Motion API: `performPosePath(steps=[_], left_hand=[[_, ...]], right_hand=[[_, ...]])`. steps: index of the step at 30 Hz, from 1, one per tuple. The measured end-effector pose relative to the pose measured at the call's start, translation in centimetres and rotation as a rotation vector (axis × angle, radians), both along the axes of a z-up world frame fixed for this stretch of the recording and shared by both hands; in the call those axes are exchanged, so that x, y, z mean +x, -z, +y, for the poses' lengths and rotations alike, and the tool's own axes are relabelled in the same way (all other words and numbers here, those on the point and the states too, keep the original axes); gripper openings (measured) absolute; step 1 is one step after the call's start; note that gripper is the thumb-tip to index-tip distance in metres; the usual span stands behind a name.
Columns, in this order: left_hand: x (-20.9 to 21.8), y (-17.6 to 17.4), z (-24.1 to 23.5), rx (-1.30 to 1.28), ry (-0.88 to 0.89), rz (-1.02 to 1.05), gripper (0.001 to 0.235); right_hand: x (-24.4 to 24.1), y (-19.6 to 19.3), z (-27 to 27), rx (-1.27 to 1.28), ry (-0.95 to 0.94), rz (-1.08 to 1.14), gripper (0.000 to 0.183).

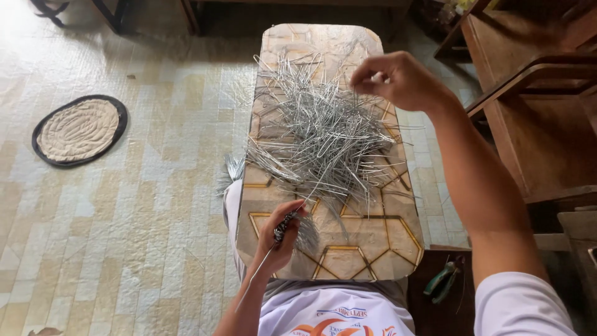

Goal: The person sits on the floor and repeatedly picks thin metal wires from a pile on a low table, bends each wire into a loop, and places the finished loops into a growing bundle held in the left hand. The process continues with consistent hand motions and no tools used.

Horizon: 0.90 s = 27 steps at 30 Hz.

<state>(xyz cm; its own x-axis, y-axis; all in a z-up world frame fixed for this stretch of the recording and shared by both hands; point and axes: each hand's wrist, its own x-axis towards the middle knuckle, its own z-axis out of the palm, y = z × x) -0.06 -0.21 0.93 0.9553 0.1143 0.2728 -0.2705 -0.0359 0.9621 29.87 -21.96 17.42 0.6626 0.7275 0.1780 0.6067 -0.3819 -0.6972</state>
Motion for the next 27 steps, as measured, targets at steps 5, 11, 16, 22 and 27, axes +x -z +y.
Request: performPosePath(steps=[5, 11, 16, 22, 27], left_hand=[[0.5, 0.0, -0.2, 0.000, -0.032, -0.104, 0.044], [0.5, 0.1, -0.3, -0.013, -0.025, -0.109, 0.043], [0.5, 0.0, -0.1, 0.000, -0.018, -0.114, 0.044], [0.6, -0.4, -0.1, 0.002, -0.019, -0.115, 0.045], [0.4, -0.6, -0.1, -0.002, -0.017, -0.122, 0.043]], right_hand=[[-4.1, -1.3, 1.1, -0.045, -0.357, 0.121, 0.011], [-6.2, -2.7, 2.5, -0.038, -0.495, 0.114, 0.010], [-6.7, -2.9, 3.1, -0.030, -0.533, 0.110, 0.010], [-8.0, -2.7, 4.0, -0.035, -0.562, 0.098, 0.014], [-7.3, -2.3, 2.8, 0.002, -0.490, 0.030, 0.026]])
